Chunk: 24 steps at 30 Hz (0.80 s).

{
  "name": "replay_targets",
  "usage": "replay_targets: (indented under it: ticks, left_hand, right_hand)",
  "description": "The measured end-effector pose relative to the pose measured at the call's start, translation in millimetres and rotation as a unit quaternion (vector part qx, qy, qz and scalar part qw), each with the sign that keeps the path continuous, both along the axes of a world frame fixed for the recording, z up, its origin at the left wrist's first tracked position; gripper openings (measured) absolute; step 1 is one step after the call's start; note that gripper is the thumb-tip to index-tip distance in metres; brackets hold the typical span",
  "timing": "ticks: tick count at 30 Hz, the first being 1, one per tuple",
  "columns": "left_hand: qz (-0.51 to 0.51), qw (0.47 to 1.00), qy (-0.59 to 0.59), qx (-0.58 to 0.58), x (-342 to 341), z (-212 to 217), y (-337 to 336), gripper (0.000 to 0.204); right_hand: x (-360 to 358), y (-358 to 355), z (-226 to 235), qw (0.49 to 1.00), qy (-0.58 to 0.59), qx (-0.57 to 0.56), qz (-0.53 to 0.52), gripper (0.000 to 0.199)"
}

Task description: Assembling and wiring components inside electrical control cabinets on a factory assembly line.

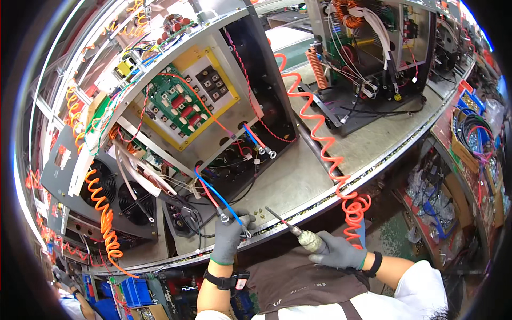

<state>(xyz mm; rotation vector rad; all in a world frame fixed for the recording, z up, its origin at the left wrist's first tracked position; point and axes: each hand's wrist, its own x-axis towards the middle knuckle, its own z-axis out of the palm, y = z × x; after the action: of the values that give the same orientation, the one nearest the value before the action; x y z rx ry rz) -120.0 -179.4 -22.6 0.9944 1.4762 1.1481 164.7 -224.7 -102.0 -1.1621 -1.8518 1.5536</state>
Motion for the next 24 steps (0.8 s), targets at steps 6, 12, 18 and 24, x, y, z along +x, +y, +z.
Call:
replay_targets:
  ticks: [6,12,18,24]
  left_hand:
    - [-0.042,0.996,-0.073,0.003,17,23,6,0.030]
    - [-0.106,0.991,-0.079,-0.027,17,31,10,0.034]
    - [-0.202,0.978,0.033,-0.035,24,56,29,0.031]
    - [-0.169,0.983,0.033,-0.056,35,55,43,0.033]
  right_hand:
    - [-8,10,28,0.997,-0.059,-0.029,0.042,0.057]
    - [-1,2,21,0.998,-0.035,-0.002,0.047,0.059]
    - [4,2,27,0.995,-0.027,-0.060,0.080,0.063]
    - [2,7,30,0.996,-0.001,-0.056,0.074,0.062]
